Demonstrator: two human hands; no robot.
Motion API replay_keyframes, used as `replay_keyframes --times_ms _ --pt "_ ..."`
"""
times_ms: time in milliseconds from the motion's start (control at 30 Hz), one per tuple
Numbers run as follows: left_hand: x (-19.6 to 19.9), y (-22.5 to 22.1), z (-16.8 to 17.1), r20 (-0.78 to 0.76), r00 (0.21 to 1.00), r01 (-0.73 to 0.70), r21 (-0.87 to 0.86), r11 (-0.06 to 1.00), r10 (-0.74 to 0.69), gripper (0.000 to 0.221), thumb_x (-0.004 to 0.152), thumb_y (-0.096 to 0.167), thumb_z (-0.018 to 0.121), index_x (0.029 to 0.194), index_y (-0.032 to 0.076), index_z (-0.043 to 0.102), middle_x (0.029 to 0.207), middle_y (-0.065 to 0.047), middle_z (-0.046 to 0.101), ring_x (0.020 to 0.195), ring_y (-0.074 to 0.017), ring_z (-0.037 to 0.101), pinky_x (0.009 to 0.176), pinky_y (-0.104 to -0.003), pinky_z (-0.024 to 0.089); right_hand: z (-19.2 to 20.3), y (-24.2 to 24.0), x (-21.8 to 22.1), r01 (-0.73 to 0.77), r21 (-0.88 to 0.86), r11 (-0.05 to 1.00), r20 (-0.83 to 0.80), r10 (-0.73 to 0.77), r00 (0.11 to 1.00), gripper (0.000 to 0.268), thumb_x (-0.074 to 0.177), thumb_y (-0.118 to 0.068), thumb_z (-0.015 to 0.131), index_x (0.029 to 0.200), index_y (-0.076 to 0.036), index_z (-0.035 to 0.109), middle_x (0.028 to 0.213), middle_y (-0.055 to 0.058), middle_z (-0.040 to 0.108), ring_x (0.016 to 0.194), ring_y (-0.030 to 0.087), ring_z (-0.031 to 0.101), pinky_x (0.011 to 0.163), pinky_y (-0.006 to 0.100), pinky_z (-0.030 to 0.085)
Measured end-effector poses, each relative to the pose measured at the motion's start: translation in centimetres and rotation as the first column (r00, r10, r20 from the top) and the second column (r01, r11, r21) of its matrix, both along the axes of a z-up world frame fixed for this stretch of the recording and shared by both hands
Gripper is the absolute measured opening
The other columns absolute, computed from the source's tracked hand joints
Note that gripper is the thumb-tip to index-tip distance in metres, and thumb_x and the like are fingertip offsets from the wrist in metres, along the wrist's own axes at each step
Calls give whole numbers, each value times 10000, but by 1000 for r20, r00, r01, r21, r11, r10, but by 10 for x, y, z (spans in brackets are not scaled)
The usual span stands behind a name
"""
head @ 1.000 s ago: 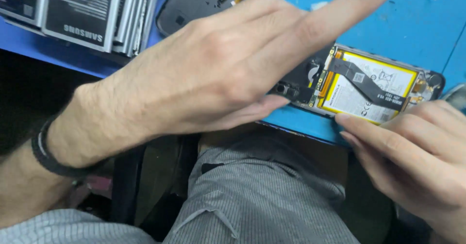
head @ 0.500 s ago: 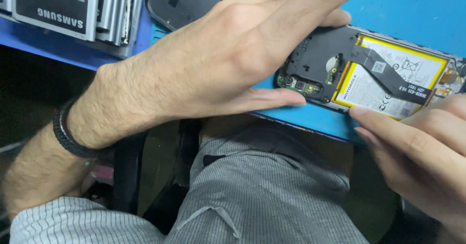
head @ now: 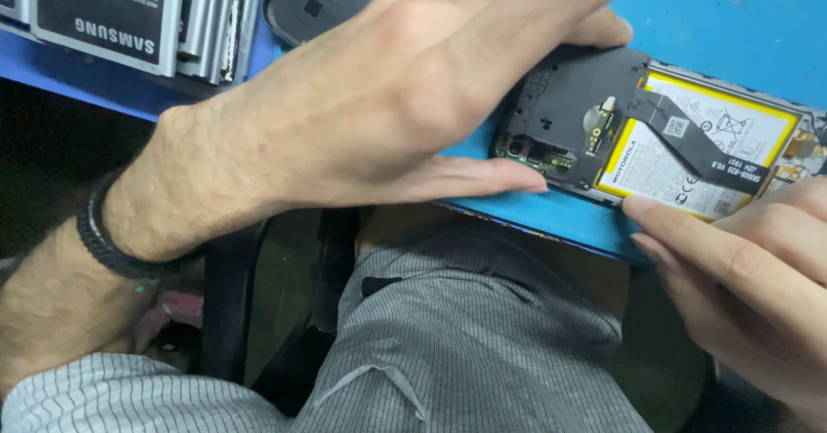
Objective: Final internal assembly of a smartphone, including connecting ribbon cables and screwing in internal covers.
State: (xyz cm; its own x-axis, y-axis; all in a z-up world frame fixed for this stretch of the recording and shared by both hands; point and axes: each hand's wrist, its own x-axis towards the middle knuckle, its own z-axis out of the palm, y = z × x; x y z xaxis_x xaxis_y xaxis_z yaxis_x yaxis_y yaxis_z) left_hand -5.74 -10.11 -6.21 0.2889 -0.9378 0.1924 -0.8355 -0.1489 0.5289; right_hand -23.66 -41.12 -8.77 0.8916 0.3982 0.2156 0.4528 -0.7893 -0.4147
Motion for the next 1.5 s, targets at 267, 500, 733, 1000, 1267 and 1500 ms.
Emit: replay_keyframes --times_ms 267,500,733,1000,1267,1500 --pt "6 84 37 69 994 -82 4 997 81 1015 1262 257 1068 1710 6 192 1727 -211 646 1610 -386 620 1433 -502 542 -3 -4 -1 -3 -25 1000 -6 3 1000 303 1014 -87 811 1310 -21 803 854 97 672 713 298 546 790 443 482" --pt "-25 100 61 124 983 -138 -7 990 138 956 1251 191 1059 1694 0 234 1729 -223 616 1601 -395 609 1447 -522 538 -5 -5 -1 17 -37 999 7 -17 1000 310 1019 -109 794 1326 -69 802 755 102 587 716 309 532 832 475 508" --pt "-37 26 51 294 945 -148 -17 989 147 594 1230 57 812 1621 -23 372 1578 -213 648 1475 -403 621 1383 -622 408 10 6 13 -32 1 999 97 32 995 241 991 -77 805 1228 -37 814 744 34 671 608 251 541 700 424 441" --pt "-24 39 50 452 888 -167 133 977 90 974 1027 529 942 1637 15 383 1654 -179 565 1562 -426 475 1317 -683 285 12 11 14 -26 5 1000 107 25 994 250 978 -78 789 1221 -21 804 708 49 642 604 264 523 657 443 417" --pt "19 36 31 935 305 -314 -83 946 183 328 1118 -20 699 887 188 595 852 65 539 934 -176 531 757 -309 407 19 10 14 -24 -57 998 82 28 996 304 959 -119 788 1253 -41 793 765 67 690 635 284 558 635 445 442" --pt "24 30 21 949 268 -327 -70 942 164 351 1070 -25 731 859 201 566 804 86 522 899 -164 533 776 -322 397 15 8 17 -60 -11 998 131 61 989 278 971 -110 779 1237 -29 794 782 61 683 631 287 533 637 431 441"
